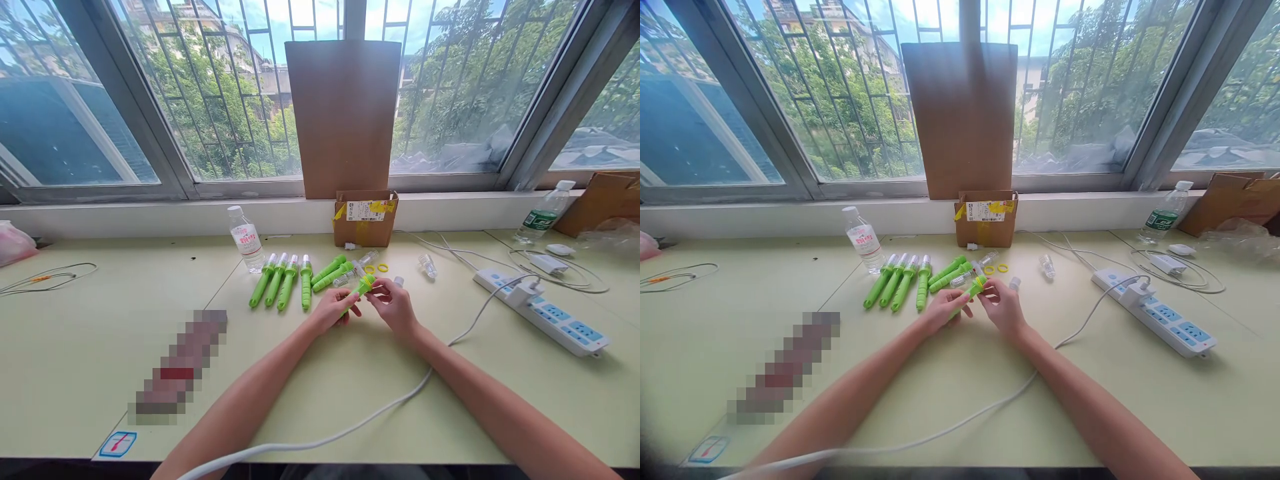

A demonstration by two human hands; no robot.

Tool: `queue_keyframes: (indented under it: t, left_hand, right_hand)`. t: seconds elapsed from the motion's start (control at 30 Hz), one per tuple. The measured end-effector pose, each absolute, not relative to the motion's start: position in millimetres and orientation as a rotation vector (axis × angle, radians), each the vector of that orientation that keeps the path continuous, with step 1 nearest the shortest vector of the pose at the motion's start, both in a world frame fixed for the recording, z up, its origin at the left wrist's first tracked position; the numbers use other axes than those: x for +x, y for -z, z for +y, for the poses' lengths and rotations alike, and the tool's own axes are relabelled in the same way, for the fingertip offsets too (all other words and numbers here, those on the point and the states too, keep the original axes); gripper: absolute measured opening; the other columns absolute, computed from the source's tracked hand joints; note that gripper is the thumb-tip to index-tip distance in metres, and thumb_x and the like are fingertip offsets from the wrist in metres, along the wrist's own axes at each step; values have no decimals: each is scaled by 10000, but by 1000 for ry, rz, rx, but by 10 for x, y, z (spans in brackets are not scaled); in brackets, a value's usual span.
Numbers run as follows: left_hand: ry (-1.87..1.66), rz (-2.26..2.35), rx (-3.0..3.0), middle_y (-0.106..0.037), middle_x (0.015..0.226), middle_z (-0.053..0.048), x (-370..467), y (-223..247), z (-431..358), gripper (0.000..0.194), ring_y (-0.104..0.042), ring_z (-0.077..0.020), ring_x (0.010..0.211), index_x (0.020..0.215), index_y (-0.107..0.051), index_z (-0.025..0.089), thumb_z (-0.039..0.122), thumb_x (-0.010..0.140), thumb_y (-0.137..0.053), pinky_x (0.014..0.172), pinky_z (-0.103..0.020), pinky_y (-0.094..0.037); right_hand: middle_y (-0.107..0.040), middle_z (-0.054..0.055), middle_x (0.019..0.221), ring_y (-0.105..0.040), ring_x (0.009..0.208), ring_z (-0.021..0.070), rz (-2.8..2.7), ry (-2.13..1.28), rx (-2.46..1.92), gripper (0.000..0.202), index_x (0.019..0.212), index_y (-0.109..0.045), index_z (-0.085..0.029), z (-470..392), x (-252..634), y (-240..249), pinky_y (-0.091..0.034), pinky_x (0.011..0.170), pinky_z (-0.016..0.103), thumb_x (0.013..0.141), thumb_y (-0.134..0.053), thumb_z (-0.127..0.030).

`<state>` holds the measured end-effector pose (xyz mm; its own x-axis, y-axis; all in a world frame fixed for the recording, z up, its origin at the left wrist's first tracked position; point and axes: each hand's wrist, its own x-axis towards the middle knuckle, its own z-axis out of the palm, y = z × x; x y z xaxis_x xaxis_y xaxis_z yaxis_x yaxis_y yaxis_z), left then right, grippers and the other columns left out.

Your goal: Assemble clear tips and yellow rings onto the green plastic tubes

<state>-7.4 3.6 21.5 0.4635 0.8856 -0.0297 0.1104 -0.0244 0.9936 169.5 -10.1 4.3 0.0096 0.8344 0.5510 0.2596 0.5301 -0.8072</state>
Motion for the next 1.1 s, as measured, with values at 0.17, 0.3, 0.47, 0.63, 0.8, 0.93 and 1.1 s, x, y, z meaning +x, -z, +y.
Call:
queue_keyframes:
  t: [0.17,0.3,0.47,0.63,0.8,0.93,1.1]
  left_hand:
    - [-782,865,1440,-694,706,-95,-94,-222,49,439,-467,-68,346,851,-624,122,551,797,-548,323,-184,-272]
    - [-762,826,1399,-690,685,-105,-114,-256,45,430,-473,-81,348,835,-624,123,545,801,-546,325,-191,-266]
    - [-697,792,1361,-668,612,-90,-141,-296,59,444,-457,-85,339,818,-624,113,547,802,-535,335,-201,-293]
    - [-680,806,1431,-648,589,-77,-137,-304,71,489,-389,-61,322,849,-644,93,564,804,-517,325,-203,-267]
    - [-764,976,1532,-640,646,-31,-47,-281,26,472,-398,-57,342,869,-606,139,596,779,-529,342,-201,-299]
    - [-960,1190,1732,-598,625,1,35,-242,-33,424,-459,-77,414,815,-579,161,581,789,-522,417,-211,-328]
    - [-1075,1164,1890,-601,637,10,35,-187,-39,354,-508,-105,547,846,-562,172,507,748,-619,508,-215,-367]
  right_hand:
    - [-666,87,1010,-698,763,204,-1543,-571,-969,231,871,-537,-203,-106,1686,-55,-615,650,368,780,-631,-394]
    - [-654,94,1066,-696,781,202,-1545,-576,-967,213,882,-546,-202,-111,1694,-64,-611,638,357,786,-629,-373]
    - [-642,89,1109,-691,796,204,-1548,-622,-955,196,871,-545,-208,-99,1715,-66,-607,605,350,789,-627,-365]
    - [-648,93,1112,-685,731,179,-1535,-602,-931,187,838,-544,-206,-69,1728,-35,-603,679,379,792,-629,-366]
    - [-657,102,1073,-675,723,168,-1538,-507,-965,193,846,-549,-199,-25,1761,29,-590,700,366,796,-627,-368]
    - [-658,110,1075,-677,753,182,-1541,-421,-1022,207,832,-565,-196,-18,1773,37,-587,700,362,807,-606,-398]
    - [-653,100,1098,-683,742,179,-1563,-391,-1025,194,828,-575,-205,-53,1740,-2,-593,694,357,819,-587,-399]
